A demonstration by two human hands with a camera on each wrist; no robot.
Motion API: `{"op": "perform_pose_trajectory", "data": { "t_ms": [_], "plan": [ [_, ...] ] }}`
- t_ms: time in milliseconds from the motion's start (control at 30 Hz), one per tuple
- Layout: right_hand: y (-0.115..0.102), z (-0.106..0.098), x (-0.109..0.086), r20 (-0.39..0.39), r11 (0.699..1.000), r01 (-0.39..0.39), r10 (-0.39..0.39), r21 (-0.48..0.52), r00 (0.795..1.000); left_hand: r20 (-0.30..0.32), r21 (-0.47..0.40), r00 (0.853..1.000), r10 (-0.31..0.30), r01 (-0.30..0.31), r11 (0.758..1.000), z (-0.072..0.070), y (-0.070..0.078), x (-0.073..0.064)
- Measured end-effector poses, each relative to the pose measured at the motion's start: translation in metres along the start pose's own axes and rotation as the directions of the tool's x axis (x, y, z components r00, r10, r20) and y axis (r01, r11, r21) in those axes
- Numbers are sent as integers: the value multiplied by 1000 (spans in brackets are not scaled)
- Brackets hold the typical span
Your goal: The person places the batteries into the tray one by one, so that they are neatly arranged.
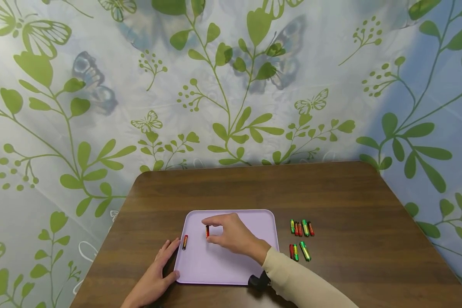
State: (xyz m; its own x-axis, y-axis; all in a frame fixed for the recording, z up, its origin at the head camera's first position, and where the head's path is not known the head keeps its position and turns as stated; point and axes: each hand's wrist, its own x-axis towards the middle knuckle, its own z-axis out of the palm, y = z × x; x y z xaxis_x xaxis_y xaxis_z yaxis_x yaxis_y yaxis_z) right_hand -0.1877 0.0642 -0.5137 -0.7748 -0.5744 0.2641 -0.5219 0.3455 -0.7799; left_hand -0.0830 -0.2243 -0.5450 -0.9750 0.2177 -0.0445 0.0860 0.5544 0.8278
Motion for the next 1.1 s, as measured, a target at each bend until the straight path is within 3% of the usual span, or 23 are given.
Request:
{"op": "perform_pose_trajectory", "data": {
  "t_ms": [567,767,1100],
  "plan": [
    [-4,59,21,19,996,37,-36,-82,999,-1,5,1000,2,-2,1000,0,-1,0],
    [-5,70,27,7,995,30,-30,-96,1000,3,0,1000,4,-4,1000,0,-2,1],
    [1,84,32,15,978,22,-19,-209,1000,19,0,1000,-5,5,1000,0,-3,1]
  ]
}}
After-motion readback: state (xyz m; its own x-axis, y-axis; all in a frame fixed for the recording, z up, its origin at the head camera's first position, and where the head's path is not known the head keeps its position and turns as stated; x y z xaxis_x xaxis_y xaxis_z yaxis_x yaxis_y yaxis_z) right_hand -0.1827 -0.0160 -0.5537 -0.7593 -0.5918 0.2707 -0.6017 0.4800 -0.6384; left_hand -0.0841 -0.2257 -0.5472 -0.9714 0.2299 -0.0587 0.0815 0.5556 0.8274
